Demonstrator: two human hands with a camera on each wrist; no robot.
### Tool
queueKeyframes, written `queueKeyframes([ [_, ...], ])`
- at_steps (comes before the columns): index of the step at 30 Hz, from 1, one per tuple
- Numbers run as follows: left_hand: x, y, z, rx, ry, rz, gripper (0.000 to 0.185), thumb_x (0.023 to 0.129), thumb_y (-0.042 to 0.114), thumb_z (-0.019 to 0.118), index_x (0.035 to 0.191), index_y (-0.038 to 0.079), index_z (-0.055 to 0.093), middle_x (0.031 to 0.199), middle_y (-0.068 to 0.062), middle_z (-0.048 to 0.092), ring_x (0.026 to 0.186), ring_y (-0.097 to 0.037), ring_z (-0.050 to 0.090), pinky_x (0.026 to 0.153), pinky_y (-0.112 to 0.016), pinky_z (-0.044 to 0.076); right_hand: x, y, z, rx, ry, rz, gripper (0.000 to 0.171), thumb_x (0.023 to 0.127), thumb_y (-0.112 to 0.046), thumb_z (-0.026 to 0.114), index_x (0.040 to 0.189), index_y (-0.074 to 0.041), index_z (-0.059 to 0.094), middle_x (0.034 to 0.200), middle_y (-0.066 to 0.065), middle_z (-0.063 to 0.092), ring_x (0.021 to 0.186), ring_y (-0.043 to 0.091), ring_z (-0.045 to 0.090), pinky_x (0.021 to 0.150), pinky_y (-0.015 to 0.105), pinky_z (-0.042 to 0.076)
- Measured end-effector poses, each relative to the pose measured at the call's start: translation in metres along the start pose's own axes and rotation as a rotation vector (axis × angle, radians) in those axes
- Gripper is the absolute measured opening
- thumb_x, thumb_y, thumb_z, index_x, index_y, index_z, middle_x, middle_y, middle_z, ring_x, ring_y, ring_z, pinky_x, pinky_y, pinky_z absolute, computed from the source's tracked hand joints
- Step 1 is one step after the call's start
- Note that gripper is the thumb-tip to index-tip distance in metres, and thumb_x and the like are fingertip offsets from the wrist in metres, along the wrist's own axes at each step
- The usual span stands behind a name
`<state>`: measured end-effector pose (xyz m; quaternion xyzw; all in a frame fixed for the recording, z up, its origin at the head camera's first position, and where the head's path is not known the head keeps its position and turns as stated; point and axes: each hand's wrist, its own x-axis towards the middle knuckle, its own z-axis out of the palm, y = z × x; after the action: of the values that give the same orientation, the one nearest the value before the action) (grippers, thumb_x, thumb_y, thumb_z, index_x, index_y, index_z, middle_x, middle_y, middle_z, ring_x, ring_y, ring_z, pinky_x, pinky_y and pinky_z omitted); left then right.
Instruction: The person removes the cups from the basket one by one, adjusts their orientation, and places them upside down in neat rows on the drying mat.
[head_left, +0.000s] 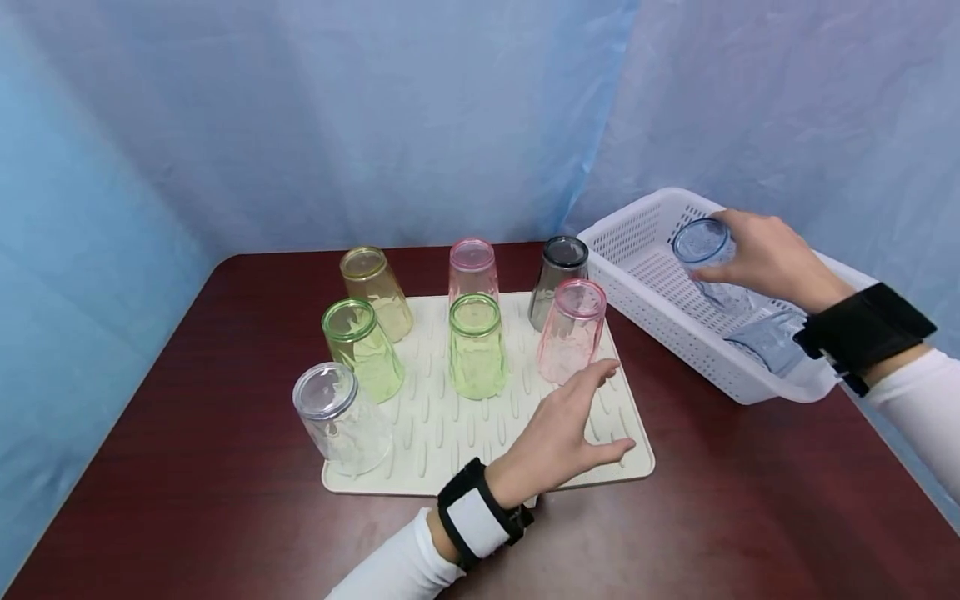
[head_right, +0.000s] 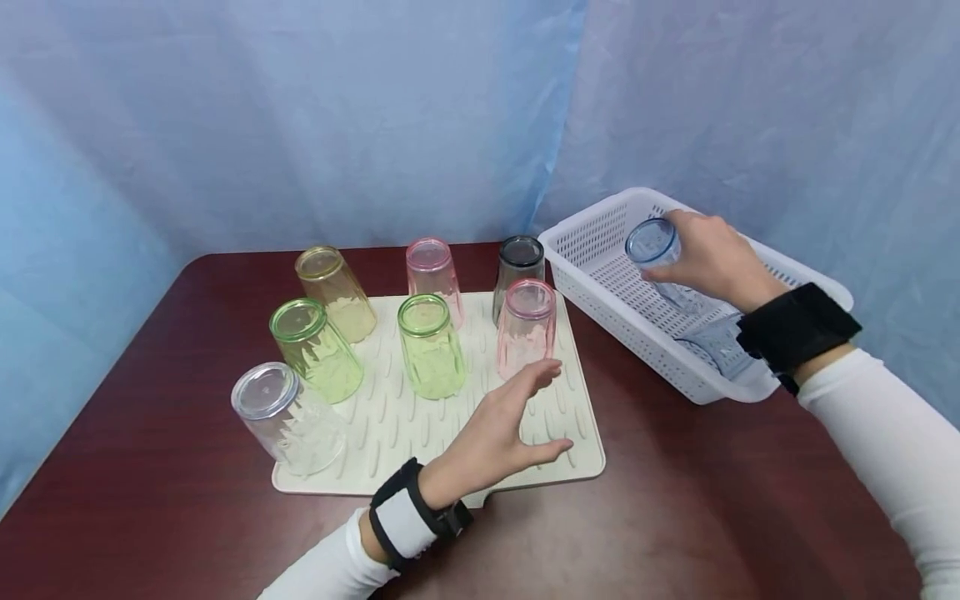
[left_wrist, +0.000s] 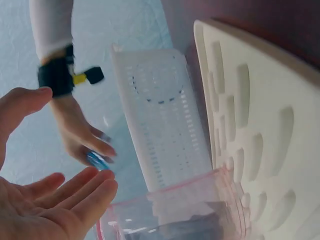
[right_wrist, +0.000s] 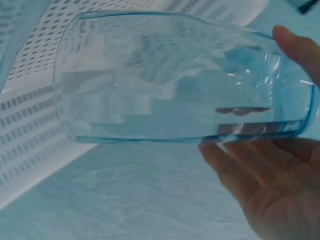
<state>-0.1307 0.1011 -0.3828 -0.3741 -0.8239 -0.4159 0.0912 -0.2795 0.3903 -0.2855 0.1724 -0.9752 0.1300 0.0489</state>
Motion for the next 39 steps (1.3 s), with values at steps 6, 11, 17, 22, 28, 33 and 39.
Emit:
queueKeyframes([
  [6,0.009,-0.004,-0.002,-0.030,0.089,0.019,0.079,0.078,0.015,0.082,0.140,-0.002,0.036,0.135,-0.015,0.049,0.123,-0.021,0.050,0.099,-0.024,0.040,-0.033,-0.038,-0.017,0.051,0.190,-0.023,0.079,0.074,-0.024,0.084,0.135,0.007,0.044,0.112,0.030,0.057,0.094,0.044,0.055,0.074,0.053,0.041],
  [11,0.022,0.000,-0.003,-0.053,0.188,0.033,0.085,0.078,0.017,0.082,0.144,0.000,0.031,0.140,-0.015,0.045,0.130,-0.019,0.043,0.104,-0.025,0.035,-0.063,-0.073,-0.026,0.116,0.334,-0.118,0.079,0.063,-0.012,0.090,0.132,0.001,0.053,0.110,0.020,0.063,0.093,0.025,0.060,0.081,0.028,0.049],
  [17,0.038,0.009,-0.001,-0.068,0.307,0.102,0.104,0.069,0.021,0.088,0.147,-0.001,0.023,0.147,-0.016,0.036,0.137,-0.017,0.031,0.109,-0.025,0.026,-0.093,-0.113,-0.015,0.193,0.405,-0.245,0.079,0.052,-0.003,0.093,0.123,0.000,0.059,0.104,0.009,0.066,0.090,-0.016,0.049,0.080,0.001,0.037],
  [22,0.038,0.016,0.000,-0.088,0.292,0.117,0.112,0.065,0.025,0.091,0.148,0.000,0.020,0.143,-0.014,0.039,0.132,-0.014,0.036,0.106,-0.023,0.030,-0.110,-0.127,0.008,0.228,0.398,-0.281,0.082,0.049,-0.009,0.094,0.124,-0.003,0.060,0.105,0.007,0.067,0.096,-0.015,0.051,0.080,0.004,0.039],
  [28,0.021,0.013,0.002,-0.104,0.221,0.050,0.107,0.064,0.024,0.091,0.146,0.005,0.024,0.137,-0.012,0.046,0.126,-0.011,0.043,0.102,-0.021,0.035,-0.122,-0.136,0.036,0.289,0.389,-0.253,0.078,0.052,-0.010,0.094,0.123,-0.004,0.060,0.105,0.007,0.067,0.094,-0.008,0.055,0.077,0.005,0.041],
  [33,0.005,0.011,-0.002,-0.050,0.207,-0.018,0.091,0.069,0.020,0.087,0.142,0.004,0.034,0.134,-0.011,0.050,0.121,-0.012,0.049,0.097,-0.020,0.039,-0.125,-0.146,0.056,0.338,0.373,-0.250,0.077,0.056,-0.012,0.092,0.125,-0.006,0.059,0.108,0.004,0.065,0.093,0.004,0.054,0.079,0.014,0.038],
  [39,-0.015,0.006,-0.015,-0.045,0.237,-0.060,0.082,0.068,0.015,0.086,0.136,0.005,0.041,0.128,-0.009,0.054,0.113,-0.013,0.054,0.093,-0.022,0.043,-0.123,-0.159,0.072,0.393,0.320,-0.260,0.081,0.059,-0.020,0.093,0.130,-0.007,0.055,0.114,0.004,0.063,0.096,0.008,0.055,0.081,0.014,0.037],
])
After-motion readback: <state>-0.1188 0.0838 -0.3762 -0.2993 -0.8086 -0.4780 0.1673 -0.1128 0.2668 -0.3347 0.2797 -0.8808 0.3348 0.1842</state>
